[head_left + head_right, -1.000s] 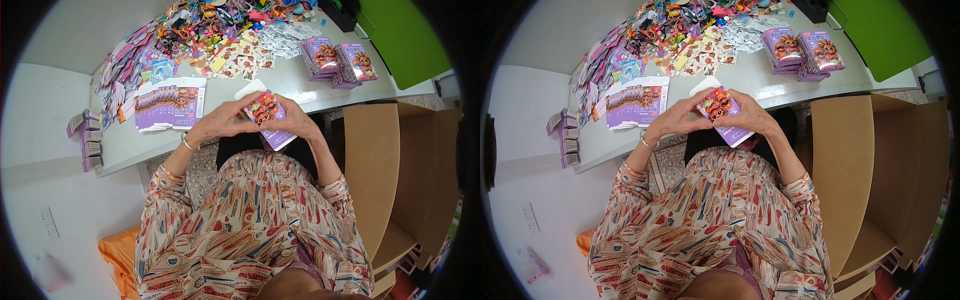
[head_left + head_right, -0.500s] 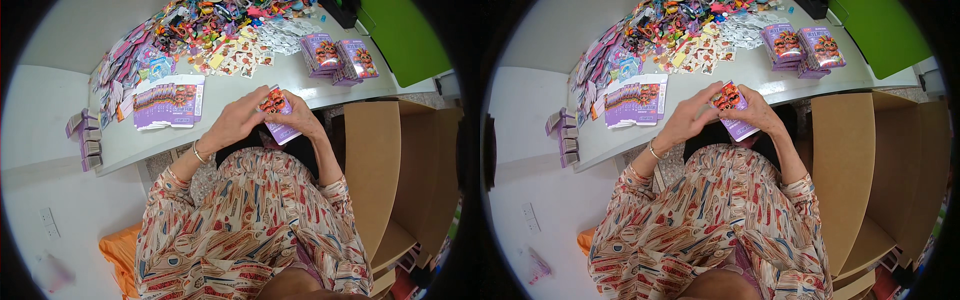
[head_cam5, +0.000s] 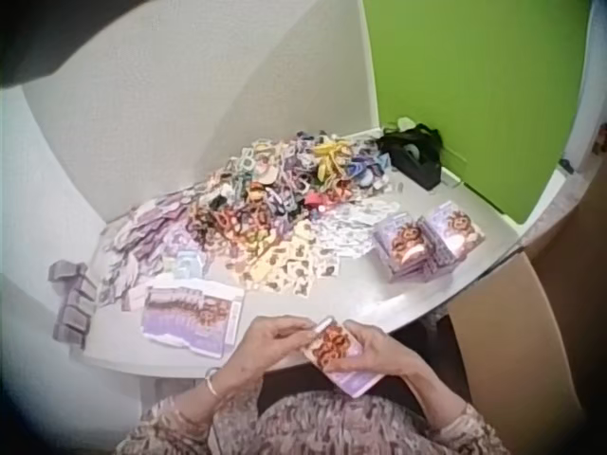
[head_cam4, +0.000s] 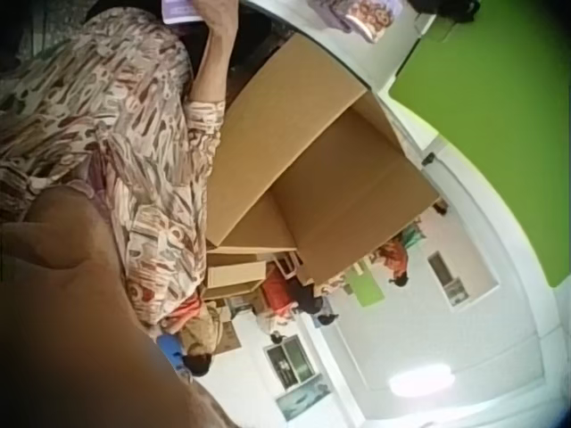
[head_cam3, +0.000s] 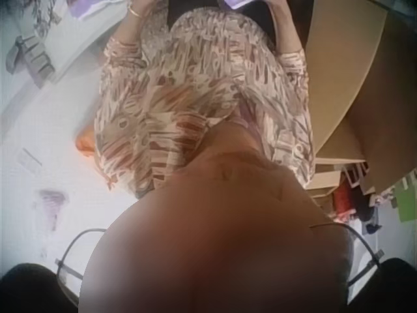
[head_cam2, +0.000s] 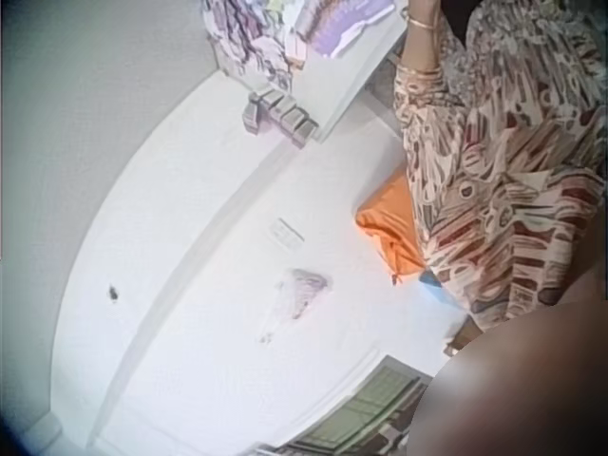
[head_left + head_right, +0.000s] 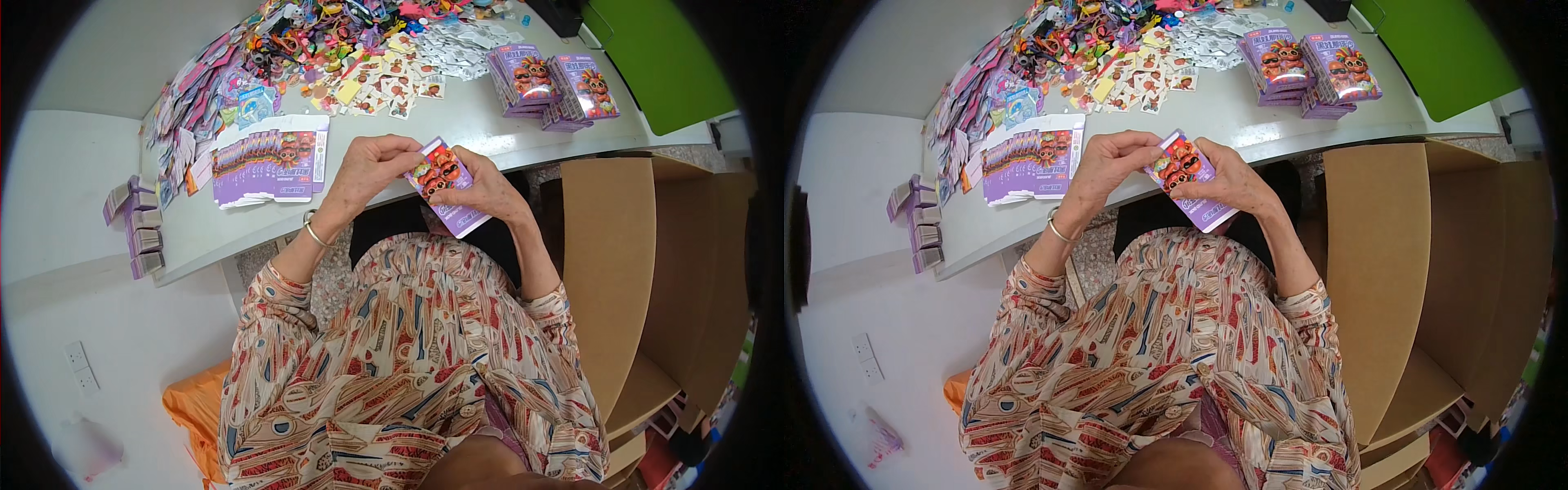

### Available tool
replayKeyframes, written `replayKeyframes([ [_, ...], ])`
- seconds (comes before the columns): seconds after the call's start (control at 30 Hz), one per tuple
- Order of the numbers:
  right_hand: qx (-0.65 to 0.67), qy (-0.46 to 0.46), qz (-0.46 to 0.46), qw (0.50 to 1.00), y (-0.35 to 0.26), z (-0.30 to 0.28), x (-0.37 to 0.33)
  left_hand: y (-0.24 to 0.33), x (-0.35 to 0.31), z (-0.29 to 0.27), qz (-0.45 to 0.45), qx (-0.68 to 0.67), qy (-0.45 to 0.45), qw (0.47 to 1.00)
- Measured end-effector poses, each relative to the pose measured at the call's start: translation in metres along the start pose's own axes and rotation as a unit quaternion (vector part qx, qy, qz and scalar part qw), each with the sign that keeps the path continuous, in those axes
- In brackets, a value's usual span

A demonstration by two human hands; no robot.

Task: Packing individual cards or small items into purple decorative boxes.

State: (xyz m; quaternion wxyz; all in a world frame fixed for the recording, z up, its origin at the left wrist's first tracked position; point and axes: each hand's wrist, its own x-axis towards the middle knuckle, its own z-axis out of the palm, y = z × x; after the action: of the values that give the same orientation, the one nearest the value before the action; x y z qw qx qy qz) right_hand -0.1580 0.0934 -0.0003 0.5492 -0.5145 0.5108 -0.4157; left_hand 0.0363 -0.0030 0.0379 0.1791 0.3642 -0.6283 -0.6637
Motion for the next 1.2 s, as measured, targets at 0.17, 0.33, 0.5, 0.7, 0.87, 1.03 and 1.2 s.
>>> replayKeyframes([
  [0.17, 0.018, -0.015, 0.009, 1.0, 0.004, 0.004, 0.003, -0.003, -0.004, 0.0, -0.013, -0.036, 0.028, 0.999],
  [0.33, 0.033, -0.001, 0.016, 0.999, 0.001, 0.005, 0.001, 0.013, -0.017, 0.011, 0.053, 0.306, 0.035, 0.95],
  [0.5, 0.031, 0.003, 0.035, 0.999, 0.001, 0.005, 0.002, -0.017, -0.018, 0.023, 0.202, 0.256, 0.098, 0.94],
  [0.7, -0.005, -0.028, 0.037, 0.999, 0.006, 0.01, 0.004, -0.016, -0.005, 0.008, 0.077, 0.145, 0.007, 0.986],
  [0.87, -0.036, -0.021, 0.044, 0.998, -0.003, 0.0, 0.002, -0.017, 0.004, 0.002, 0.084, 0.061, -0.017, 0.994],
  [1.03, 0.135, 0.102, -0.114, 0.979, 0.017, -0.017, -0.007, -0.017, 0.016, -0.006, -0.047, -0.304, 0.03, 0.951],
  [1.2, -0.095, 0.188, -0.155, 0.965, -0.008, 0.02, 0.009, -0.032, 0.026, 0.018, -0.1, -0.33, -0.067, 0.936],
])
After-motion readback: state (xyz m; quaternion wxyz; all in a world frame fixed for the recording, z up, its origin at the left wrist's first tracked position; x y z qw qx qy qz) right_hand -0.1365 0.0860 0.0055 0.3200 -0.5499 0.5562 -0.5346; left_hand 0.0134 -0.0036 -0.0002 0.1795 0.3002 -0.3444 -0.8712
